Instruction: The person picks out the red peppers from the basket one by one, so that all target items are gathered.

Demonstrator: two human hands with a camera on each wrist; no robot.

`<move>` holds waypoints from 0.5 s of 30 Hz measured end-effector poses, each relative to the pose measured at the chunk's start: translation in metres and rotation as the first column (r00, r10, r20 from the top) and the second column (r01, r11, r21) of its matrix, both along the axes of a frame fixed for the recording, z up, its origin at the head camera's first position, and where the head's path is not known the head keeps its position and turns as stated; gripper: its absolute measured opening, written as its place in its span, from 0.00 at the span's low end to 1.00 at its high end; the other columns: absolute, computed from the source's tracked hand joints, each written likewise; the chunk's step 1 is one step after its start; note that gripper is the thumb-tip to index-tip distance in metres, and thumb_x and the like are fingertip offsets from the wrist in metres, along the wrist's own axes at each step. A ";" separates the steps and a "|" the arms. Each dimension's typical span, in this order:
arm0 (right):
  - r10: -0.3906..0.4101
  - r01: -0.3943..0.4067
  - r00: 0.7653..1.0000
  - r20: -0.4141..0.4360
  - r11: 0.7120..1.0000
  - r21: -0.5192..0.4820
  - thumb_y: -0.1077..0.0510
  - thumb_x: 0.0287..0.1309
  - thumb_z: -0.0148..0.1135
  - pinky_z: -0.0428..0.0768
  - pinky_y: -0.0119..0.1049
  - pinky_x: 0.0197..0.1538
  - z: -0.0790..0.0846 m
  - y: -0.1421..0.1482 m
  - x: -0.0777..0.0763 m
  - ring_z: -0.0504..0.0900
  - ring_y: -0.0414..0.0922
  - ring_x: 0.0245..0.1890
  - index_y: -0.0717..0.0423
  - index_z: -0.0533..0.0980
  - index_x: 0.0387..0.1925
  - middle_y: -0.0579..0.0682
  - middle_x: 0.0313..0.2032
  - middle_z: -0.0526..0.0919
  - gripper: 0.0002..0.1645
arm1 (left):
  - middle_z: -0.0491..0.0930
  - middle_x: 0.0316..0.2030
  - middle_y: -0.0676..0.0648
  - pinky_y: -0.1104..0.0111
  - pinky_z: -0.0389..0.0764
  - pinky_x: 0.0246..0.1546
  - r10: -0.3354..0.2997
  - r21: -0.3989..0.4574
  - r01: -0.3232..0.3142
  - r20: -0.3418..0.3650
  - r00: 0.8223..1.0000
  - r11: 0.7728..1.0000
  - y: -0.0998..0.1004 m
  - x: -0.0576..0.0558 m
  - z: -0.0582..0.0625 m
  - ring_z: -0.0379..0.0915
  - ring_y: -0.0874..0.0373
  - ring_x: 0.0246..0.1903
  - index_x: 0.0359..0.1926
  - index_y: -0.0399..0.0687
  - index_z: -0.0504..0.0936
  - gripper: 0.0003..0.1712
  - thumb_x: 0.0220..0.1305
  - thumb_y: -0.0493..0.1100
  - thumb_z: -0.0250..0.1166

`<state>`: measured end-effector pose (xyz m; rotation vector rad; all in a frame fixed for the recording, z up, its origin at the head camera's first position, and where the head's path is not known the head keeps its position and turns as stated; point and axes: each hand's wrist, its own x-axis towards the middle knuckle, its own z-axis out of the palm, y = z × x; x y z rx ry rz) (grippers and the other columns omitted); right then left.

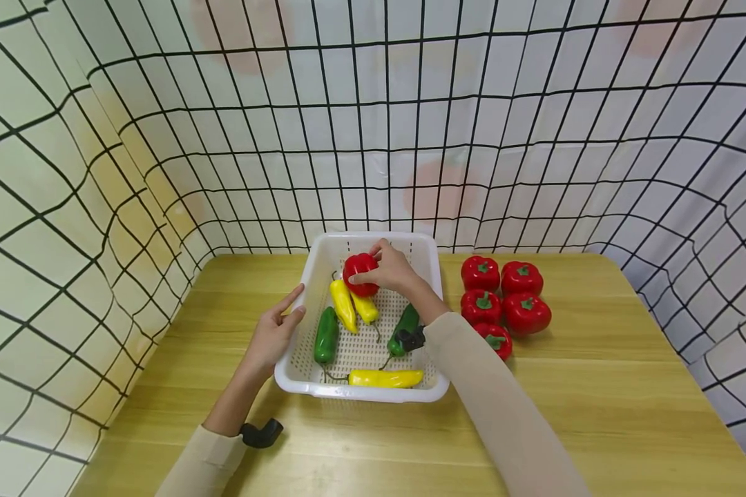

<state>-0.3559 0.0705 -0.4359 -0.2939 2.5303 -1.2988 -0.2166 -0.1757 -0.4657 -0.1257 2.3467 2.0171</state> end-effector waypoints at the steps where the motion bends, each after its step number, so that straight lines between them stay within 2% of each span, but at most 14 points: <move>1: 0.004 -0.004 1.000 0.003 1.000 0.005 0.49 0.52 0.79 0.85 0.53 0.60 0.000 0.000 0.000 0.73 0.59 0.64 0.55 0.65 0.64 0.61 0.68 0.71 0.44 | 0.84 0.38 0.24 0.49 0.90 0.33 0.000 0.001 0.000 -0.003 1.000 1.000 0.000 0.000 0.000 0.88 0.37 0.36 0.75 0.73 0.68 0.28 0.78 0.50 0.57; 4: 0.017 -0.017 1.000 0.018 1.000 0.009 0.53 0.51 0.78 0.85 0.53 0.60 -0.001 0.002 0.000 0.72 0.59 0.65 0.55 0.64 0.69 0.60 0.69 0.70 0.47 | 0.84 0.37 0.23 0.49 0.90 0.33 -0.003 -0.001 0.003 -0.006 1.000 1.000 0.001 0.000 -0.001 0.88 0.36 0.36 0.76 0.72 0.67 0.29 0.78 0.50 0.57; 8: 0.037 -0.037 0.999 0.034 0.999 0.000 0.55 0.50 0.79 0.85 0.54 0.59 0.000 0.004 0.002 0.72 0.59 0.65 0.53 0.65 0.69 0.59 0.70 0.69 0.47 | 0.84 0.38 0.23 0.49 0.90 0.33 -0.007 0.002 0.007 -0.010 1.000 1.000 0.000 0.000 -0.001 0.88 0.36 0.37 0.76 0.73 0.67 0.28 0.79 0.50 0.57; 15: 0.044 -0.043 0.998 0.054 0.999 -0.006 0.42 0.54 0.77 0.87 0.50 0.57 0.001 0.006 0.005 0.77 0.58 0.60 0.54 0.65 0.63 0.61 0.64 0.74 0.44 | 0.84 0.39 0.24 0.48 0.90 0.36 -0.010 0.009 0.011 -0.007 1.000 1.000 0.001 0.000 0.000 0.87 0.36 0.38 0.75 0.74 0.67 0.28 0.79 0.50 0.57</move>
